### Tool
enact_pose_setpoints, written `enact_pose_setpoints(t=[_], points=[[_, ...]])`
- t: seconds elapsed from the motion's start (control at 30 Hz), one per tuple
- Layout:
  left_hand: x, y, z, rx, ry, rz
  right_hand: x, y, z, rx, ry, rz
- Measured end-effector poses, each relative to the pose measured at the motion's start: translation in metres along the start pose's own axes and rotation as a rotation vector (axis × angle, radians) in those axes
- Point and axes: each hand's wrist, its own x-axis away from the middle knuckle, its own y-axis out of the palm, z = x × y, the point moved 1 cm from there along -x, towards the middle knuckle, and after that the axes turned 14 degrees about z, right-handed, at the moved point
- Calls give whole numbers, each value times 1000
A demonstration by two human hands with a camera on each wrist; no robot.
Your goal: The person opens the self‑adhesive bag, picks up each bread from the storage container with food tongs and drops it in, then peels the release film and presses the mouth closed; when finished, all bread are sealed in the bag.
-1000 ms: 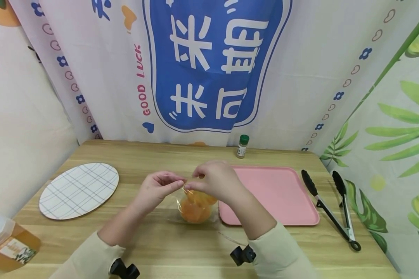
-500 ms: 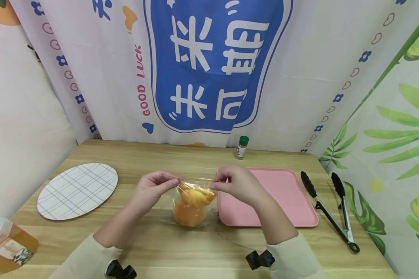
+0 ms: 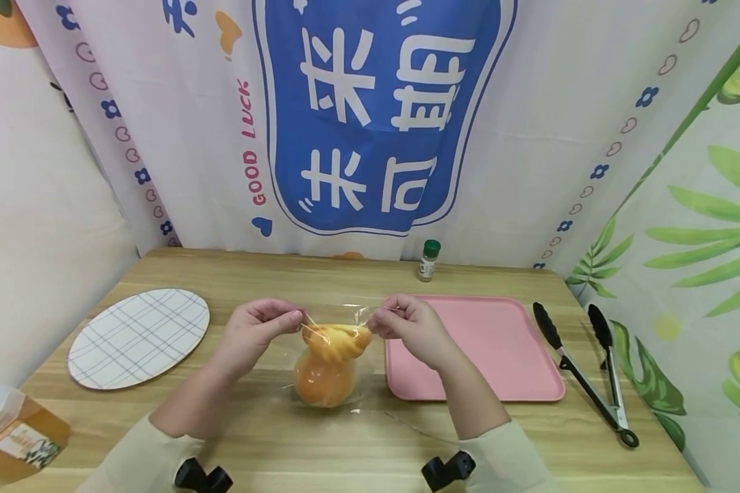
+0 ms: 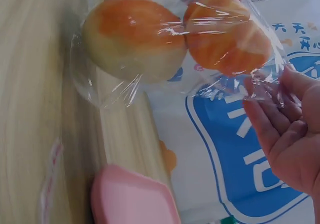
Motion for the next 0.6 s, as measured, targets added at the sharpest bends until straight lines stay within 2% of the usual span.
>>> enact_pose_setpoints(t=[0.13,0.23,0.43,0.6], points=[[-7,-6,-1,-5,-103,58,-8,14,6,-71,95,47],[-16,-9,-9,1,-168,68,-16,23,15,-79,129,71],[-37,-10,-31,25,-252,80,-37,39,37,-88,182,146],[-50,-11,-47,52,-301,112,-51,48,51,-106,273,203]])
